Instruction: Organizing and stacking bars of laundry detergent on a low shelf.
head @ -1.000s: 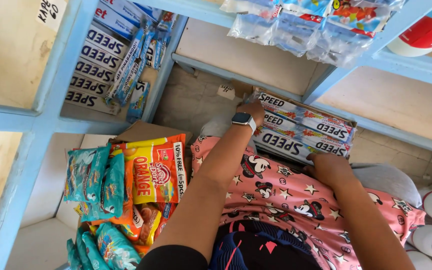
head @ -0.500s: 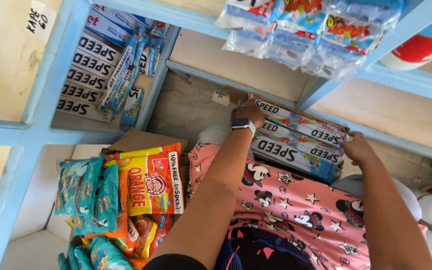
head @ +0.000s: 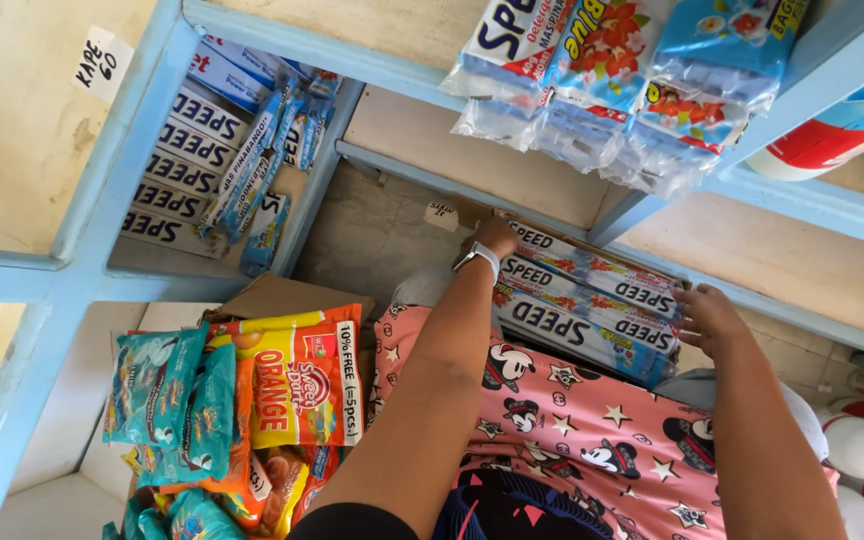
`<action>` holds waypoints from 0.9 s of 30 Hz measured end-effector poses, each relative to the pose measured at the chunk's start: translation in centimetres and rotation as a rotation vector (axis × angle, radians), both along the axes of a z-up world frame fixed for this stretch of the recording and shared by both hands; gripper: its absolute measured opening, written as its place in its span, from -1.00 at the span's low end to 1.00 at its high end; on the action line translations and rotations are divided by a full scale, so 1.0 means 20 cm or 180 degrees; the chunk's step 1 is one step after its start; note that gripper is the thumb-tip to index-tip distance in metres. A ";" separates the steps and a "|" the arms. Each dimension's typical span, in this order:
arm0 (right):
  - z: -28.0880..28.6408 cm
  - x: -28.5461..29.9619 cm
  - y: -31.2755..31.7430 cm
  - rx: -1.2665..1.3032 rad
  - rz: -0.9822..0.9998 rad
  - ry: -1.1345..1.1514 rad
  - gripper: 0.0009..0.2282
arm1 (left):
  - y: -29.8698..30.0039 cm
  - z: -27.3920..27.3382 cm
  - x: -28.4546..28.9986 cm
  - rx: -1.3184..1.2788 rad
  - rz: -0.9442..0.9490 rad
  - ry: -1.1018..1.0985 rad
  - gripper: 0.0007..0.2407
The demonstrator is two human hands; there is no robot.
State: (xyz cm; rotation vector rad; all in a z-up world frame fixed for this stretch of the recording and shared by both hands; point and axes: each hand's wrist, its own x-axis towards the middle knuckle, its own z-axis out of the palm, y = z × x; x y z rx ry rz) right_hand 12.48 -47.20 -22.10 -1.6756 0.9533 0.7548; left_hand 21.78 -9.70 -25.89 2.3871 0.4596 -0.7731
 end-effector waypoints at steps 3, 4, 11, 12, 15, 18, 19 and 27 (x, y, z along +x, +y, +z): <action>-0.02 0.00 -0.04 0.0295 -0.0350 -0.0024 -0.54 | 0.01 -0.17 0.04 -0.0063 -0.0108 0.0039 -0.72; 0.00 0.00 -0.04 0.0677 -0.0535 -0.0116 -0.63 | 0.00 -0.16 0.04 -0.0055 -0.0068 -0.0020 -0.71; 0.15 -0.03 0.04 0.1525 -0.0637 -0.0661 -0.74 | 0.00 -0.09 0.02 0.0007 0.0029 0.0058 -0.72; 0.19 -0.07 0.04 0.1525 -0.0631 -0.0684 -0.74 | -0.04 -0.13 -0.03 0.0004 0.0029 0.0035 -0.72; 0.36 -0.11 0.06 0.1486 -0.0507 -0.1014 -0.72 | -0.11 0.03 -0.10 0.0433 -0.0141 -0.1225 -0.69; 0.57 -0.28 0.05 0.1351 -0.0625 -0.1336 -0.69 | -0.18 0.30 -0.31 -0.0027 -0.0143 -0.1124 -0.57; 0.63 -0.33 0.03 0.1264 -0.0762 -0.1579 -0.67 | -0.20 0.18 -0.35 -0.0473 -0.0308 -0.1571 -0.50; 0.95 -0.88 -0.18 0.1189 -0.1006 -0.2476 -0.65 | -0.25 0.76 -0.79 -0.1553 -0.0440 -0.2477 -0.41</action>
